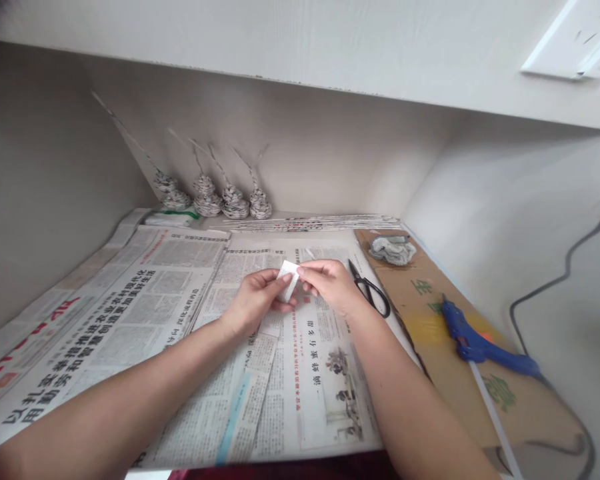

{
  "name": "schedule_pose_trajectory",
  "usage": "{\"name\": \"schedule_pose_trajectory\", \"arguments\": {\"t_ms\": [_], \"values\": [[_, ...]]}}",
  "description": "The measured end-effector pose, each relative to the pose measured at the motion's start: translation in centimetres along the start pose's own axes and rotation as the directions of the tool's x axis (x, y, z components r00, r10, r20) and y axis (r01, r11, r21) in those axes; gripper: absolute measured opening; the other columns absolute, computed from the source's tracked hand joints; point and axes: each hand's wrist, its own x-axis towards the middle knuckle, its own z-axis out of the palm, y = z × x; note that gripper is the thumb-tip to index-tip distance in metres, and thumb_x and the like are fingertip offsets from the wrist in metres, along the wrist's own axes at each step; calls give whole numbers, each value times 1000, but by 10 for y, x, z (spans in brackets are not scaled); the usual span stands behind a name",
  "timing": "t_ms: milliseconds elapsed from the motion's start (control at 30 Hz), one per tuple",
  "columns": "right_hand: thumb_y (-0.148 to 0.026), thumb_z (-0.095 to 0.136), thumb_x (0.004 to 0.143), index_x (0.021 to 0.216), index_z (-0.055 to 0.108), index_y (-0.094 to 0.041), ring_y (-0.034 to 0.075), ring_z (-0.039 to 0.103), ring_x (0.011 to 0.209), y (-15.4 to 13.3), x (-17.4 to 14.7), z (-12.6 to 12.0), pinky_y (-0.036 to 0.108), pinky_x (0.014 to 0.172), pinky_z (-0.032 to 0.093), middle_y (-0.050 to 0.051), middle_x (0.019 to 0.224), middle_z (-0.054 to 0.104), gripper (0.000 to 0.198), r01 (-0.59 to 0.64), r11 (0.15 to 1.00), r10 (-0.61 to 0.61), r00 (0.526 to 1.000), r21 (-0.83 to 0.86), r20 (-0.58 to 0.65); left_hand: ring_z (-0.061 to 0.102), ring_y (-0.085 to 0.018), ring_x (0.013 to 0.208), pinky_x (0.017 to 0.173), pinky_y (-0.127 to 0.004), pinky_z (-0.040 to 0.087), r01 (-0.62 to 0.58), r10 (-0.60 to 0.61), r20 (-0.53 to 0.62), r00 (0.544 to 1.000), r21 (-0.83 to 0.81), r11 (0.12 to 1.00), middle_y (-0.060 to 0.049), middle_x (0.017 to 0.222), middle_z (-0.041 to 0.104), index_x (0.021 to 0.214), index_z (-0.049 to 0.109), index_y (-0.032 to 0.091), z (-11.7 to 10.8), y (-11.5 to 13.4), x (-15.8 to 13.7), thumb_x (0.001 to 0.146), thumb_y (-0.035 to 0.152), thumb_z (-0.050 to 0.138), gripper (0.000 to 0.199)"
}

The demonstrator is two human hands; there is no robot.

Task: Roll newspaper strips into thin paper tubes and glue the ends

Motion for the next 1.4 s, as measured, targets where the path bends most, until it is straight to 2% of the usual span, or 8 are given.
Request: {"name": "schedule_pose_trajectory", "arguments": {"t_ms": [133,333,567,933,1233,1400], "values": [[-39,66,73,87,71,-13,8,44,48,3,1,-5,23,44,32,-1,57,52,30,-41,999,42,999,24,-17,66,-18,69,55,-26,55,78,-76,65,995,-39,996,-12,82,69,87,66,11,3,3,-4,77,41,62,32],[-36,66,73,80,71,-13,9,47,53,3,1,-8,23,47,35,1,61,54,25,-74,997,73,997,37,26,67,-18,67,58,-28,56,142,-141,53,989,-20,990,-13,85,69,91,66,10,6,6,-6,76,34,65,29],[-42,65,73,75,69,-13,8,44,50,5,2,-5,21,42,30,2,64,56,30,-57,998,57,998,-4,2,67,-18,64,57,-29,56,133,-134,22,991,8,991,-10,79,69,92,67,13,4,3,-4,76,33,65,25],[-42,71,67,78,70,-14,7,43,49,6,3,1,20,38,22,1,62,56,30,-108,993,111,991,45,-75,67,-17,61,58,-29,57,156,-156,-18,988,34,987,-9,77,69,91,66,13,4,3,-4,77,32,64,23],[-42,76,61,72,69,-15,6,40,41,2,2,7,21,36,27,-1,56,53,30,-118,989,127,987,91,-100,67,-18,63,58,-30,56,129,-129,-12,992,78,988,-10,78,68,89,65,13,6,3,-5,78,36,62,26],[-42,77,60,63,62,-15,5,39,40,0,1,12,21,36,27,-3,53,50,31,-113,988,126,985,109,-121,67,-18,64,57,-29,56,93,-92,-14,996,103,990,-9,77,67,88,62,13,6,2,-7,75,36,66,28]]}}
